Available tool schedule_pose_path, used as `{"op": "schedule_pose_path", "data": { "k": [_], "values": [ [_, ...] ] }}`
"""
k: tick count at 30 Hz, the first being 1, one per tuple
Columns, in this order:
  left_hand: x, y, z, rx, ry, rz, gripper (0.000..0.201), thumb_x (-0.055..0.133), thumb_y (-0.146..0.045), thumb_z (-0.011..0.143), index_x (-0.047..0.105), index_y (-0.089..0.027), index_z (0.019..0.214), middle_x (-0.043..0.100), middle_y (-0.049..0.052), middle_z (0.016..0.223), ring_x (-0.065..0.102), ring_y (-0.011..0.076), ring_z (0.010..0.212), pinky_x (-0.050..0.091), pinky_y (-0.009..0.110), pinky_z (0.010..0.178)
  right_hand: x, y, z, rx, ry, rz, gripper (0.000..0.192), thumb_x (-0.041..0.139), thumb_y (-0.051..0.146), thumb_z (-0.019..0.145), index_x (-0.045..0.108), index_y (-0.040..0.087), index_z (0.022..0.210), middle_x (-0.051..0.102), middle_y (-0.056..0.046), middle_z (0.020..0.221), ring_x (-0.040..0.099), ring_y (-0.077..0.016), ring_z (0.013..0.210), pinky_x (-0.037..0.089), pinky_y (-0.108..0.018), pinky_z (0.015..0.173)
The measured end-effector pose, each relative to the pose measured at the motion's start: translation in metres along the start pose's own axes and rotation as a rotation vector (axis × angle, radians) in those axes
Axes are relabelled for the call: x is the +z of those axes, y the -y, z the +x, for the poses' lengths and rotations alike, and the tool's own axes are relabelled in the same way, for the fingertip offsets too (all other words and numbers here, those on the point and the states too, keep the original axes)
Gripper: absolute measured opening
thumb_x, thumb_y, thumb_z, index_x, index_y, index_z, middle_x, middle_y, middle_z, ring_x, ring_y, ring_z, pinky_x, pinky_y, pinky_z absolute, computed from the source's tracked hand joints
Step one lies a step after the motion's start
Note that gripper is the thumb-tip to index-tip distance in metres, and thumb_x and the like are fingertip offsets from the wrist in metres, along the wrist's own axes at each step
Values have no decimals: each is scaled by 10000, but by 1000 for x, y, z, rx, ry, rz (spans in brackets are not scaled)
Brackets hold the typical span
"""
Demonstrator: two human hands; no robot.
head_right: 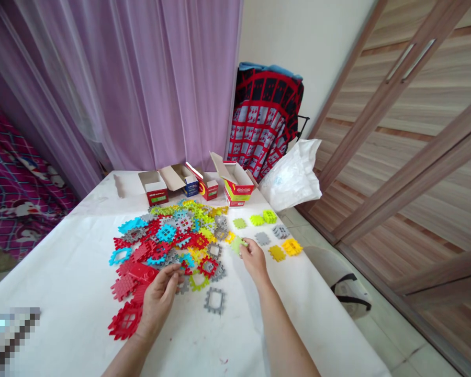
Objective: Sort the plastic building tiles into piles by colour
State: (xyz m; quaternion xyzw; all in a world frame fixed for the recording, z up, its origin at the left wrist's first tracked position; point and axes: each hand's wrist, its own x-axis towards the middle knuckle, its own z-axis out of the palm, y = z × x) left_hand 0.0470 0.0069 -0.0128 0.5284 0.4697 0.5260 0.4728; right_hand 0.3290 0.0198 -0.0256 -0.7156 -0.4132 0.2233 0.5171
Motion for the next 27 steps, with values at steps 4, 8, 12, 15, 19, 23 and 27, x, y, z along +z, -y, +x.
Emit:
{"op": "schedule_pose_path", "data": {
  "k": [4,8,12,15,19,23,27],
  "values": [
    [-1,-3,0,-19,3,15,440,607,-557,754,652,-179,975,736,68,801,700,194,664,557,265,519,-20,-14,-9,-92,-185,-294,392,512,427,741,679,188,1003,686,-85,959,598,-177,652,508,-367,735],
    [-1,-3,0,-11,-11,30,452,611,-576,747,656,-180,962,736,63,801,700,195,657,564,271,514,-24,-13,-18,-148,-245,-425,306,466,346,781,680,195,940,679,-88,935,596,-186,698,501,-355,765],
    [-1,1,0,16,-21,29,422,625,-550,749,655,-186,961,738,58,810,702,191,650,566,266,517,-19,-8,-25,-257,-161,-449,267,491,327,808,658,212,982,640,-86,1126,610,-159,729,509,-323,779],
    [-1,3,1,21,-6,28,410,628,-542,753,660,-189,959,741,61,810,704,191,646,567,262,515,-18,-8,-25,-297,-79,-485,264,542,247,760,648,219,1000,579,-85,1275,630,-177,874,495,-349,886],
    [-2,4,1,17,5,30,435,625,-557,752,662,-184,972,745,68,812,707,195,646,568,263,513,-26,-8,-19,-290,57,-531,387,580,155,683,637,227,1060,579,-67,1290,619,-189,982,473,-361,941],
    [-3,4,1,13,9,35,461,632,-578,738,662,-182,973,747,75,822,709,200,653,570,269,523,-31,-1,-13,-275,136,-557,431,608,176,693,624,228,1120,659,-43,1118,623,-175,877,487,-333,862],
    [-3,1,1,4,12,52,485,622,-603,735,661,-185,978,749,76,822,709,203,656,570,271,521,-28,2,-16,-264,77,-572,388,629,256,720,626,251,1108,661,-24,1077,610,-152,788,481,-293,756]
  ]
}}
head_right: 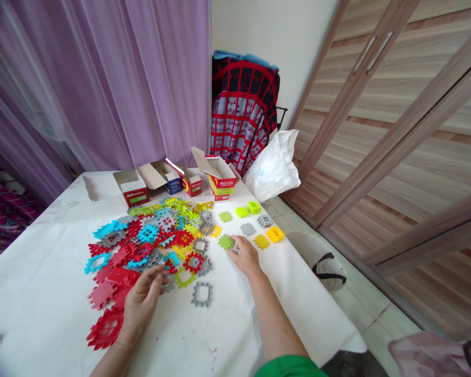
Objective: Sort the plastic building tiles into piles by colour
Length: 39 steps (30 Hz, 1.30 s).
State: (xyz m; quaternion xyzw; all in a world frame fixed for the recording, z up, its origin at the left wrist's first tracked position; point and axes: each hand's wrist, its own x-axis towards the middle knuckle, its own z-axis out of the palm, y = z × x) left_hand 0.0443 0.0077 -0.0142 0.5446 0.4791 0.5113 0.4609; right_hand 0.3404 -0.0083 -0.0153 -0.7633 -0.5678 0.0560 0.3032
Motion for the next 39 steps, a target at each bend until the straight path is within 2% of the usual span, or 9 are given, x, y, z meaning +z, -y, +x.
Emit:
{"op": "schedule_pose_path", "data": {
  "k": [5,8,16,19,26,33,39],
  "values": [
    [1,-2,-1,6,-10,8,483,614,-605,741,663,-186,977,743,69,800,703,198,645,565,265,507,8,3,-6,41,-118,-28,365,640,329,721,615,244,1075,665,-18,995,596,-159,771,462,-296,748],
    [1,0,-1,17,-10,7,461,610,-590,753,667,-188,970,740,63,785,700,194,635,559,257,492,12,5,3,107,-190,-17,355,643,352,714,607,240,1048,669,-16,943,584,-157,715,457,-294,722],
    [0,8,1,41,-13,14,449,614,-572,760,658,-184,981,747,78,844,714,205,669,570,270,528,29,20,82,179,-284,-21,336,656,355,729,594,219,1030,658,-51,1002,596,-190,828,456,-326,782],
    [0,8,2,37,-15,15,454,615,-583,755,660,-188,974,745,70,819,710,205,660,569,272,523,42,17,97,178,-292,-6,310,650,307,719,595,206,1007,650,-68,980,598,-211,876,459,-341,798],
    [1,10,2,37,-12,21,461,601,-590,759,658,-189,978,744,73,844,708,202,678,577,277,554,58,2,97,173,-356,12,318,604,315,725,580,191,1017,610,-92,999,573,-247,971,463,-402,857],
    [0,8,1,28,12,33,424,602,-549,773,657,-186,986,742,71,848,705,195,673,579,281,571,57,5,98,218,-303,-25,323,602,287,731,592,169,1031,604,-117,1012,576,-248,958,460,-387,838],
    [1,9,0,42,-8,16,374,608,-506,783,657,-189,975,744,72,859,702,189,656,581,287,582,56,8,100,242,-260,-63,331,640,304,707,597,198,1018,615,-99,978,593,-252,930,460,-377,795]
  ]
}}
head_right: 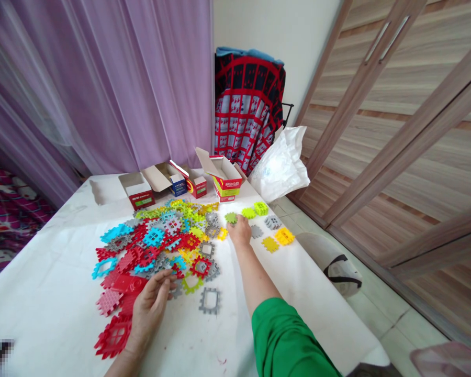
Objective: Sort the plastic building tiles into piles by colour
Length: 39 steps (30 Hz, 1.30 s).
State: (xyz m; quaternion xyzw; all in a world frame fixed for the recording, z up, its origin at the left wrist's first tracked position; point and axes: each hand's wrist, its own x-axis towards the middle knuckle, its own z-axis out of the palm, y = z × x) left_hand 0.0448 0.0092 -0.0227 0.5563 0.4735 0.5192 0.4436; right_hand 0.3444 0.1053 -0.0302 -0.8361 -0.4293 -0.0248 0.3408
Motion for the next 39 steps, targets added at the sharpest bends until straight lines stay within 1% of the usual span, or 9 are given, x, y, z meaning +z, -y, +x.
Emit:
{"op": "schedule_pose_path", "data": {
  "k": [7,15,21,24,27,29,33,36,39],
  "values": [
    [0,2,0,1,3,-1,389,606,-516,781,655,-185,980,741,70,843,701,190,656,576,281,574,-1,3,2,37,9,-30,350,626,275,714,611,158,1044,622,-135,983,606,-270,896,457,-371,756],
    [-1,0,-1,9,28,13,342,587,-470,809,653,-188,991,733,57,819,699,185,657,560,261,540,2,-3,3,40,-22,-6,361,602,258,707,611,130,1044,620,-145,966,592,-274,920,444,-354,755],
    [2,1,-1,28,39,7,323,578,-448,817,650,-188,993,730,53,813,694,177,651,559,259,552,0,-7,1,-16,-58,53,357,606,300,675,619,145,996,629,-143,998,562,-278,991,445,-378,829],
    [2,2,-2,46,45,15,304,558,-424,835,649,-185,1000,727,53,816,692,172,662,559,259,568,-6,-10,-7,-45,-86,97,326,543,292,708,628,144,986,640,-137,992,564,-256,975,442,-374,869],
    [2,1,-5,90,65,60,266,534,-380,859,653,-187,998,719,47,807,687,164,679,562,259,610,-10,-15,-19,-77,-143,187,308,496,279,717,649,144,948,655,-126,942,576,-231,868,455,-369,857],
    [2,-2,-7,128,108,96,245,517,-343,874,653,-192,1010,719,47,830,691,160,717,564,260,655,-12,-18,-28,-80,-163,243,307,487,280,711,664,147,924,664,-113,911,573,-210,773,465,-363,832],
    [1,-11,-11,203,194,178,220,498,-277,885,648,-200,1027,720,47,862,693,150,772,560,249,716,-18,-19,-43,-81,-110,294,319,489,309,711,689,159,909,678,-91,889,558,-180,658,480,-339,762],
    [0,-15,-13,238,213,217,210,499,-256,881,653,-200,1012,723,44,844,691,147,770,557,246,727,-26,-14,-57,-104,-49,336,309,496,340,714,698,172,877,691,-81,868,572,-176,644,488,-323,722],
    [-1,-12,-12,225,218,193,212,503,-262,879,657,-200,1011,722,42,835,687,149,760,555,246,716,-34,-5,-77,-133,17,393,282,504,359,727,693,185,845,697,-64,826,579,-168,620,495,-305,670]
  ]
}}
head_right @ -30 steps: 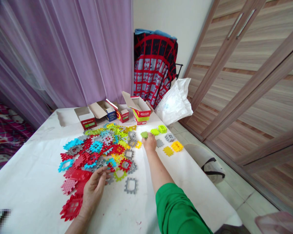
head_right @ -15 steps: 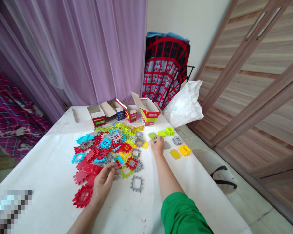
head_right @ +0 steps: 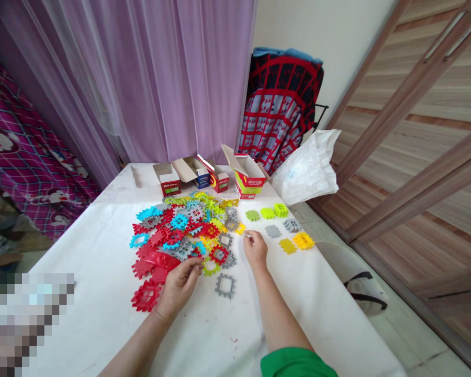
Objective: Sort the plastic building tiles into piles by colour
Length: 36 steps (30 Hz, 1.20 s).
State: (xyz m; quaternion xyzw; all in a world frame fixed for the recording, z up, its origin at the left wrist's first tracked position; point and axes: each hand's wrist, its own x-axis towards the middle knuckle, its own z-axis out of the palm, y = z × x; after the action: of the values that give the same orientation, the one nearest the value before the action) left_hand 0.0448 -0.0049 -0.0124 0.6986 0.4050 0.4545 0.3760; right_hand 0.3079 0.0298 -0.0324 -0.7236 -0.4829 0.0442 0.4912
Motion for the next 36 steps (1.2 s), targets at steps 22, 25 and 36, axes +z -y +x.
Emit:
{"op": "schedule_pose_path", "data": {
  "k": [22,25,36],
  "values": [
    [3,6,3,-95,-10,-110,246,522,-359,853,658,-190,970,725,46,801,693,160,727,565,259,673,-14,42,-60,-287,190,-11,273,580,376,800,652,216,1009,702,-75,987,631,-218,934,487,-355,877],
    [3,6,3,-106,-18,-121,251,545,-371,841,664,-188,965,737,52,802,703,169,721,570,264,665,-16,27,-52,-68,69,-38,325,478,434,854,650,202,1002,719,-77,923,649,-206,844,497,-326,793],
    [2,9,4,-150,4,-92,292,543,-425,837,653,-184,961,736,53,805,705,174,695,578,286,656,-30,-7,-36,99,-53,-391,358,472,260,794,602,185,1119,734,-72,931,637,-221,833,425,-325,750]
  ]
}}
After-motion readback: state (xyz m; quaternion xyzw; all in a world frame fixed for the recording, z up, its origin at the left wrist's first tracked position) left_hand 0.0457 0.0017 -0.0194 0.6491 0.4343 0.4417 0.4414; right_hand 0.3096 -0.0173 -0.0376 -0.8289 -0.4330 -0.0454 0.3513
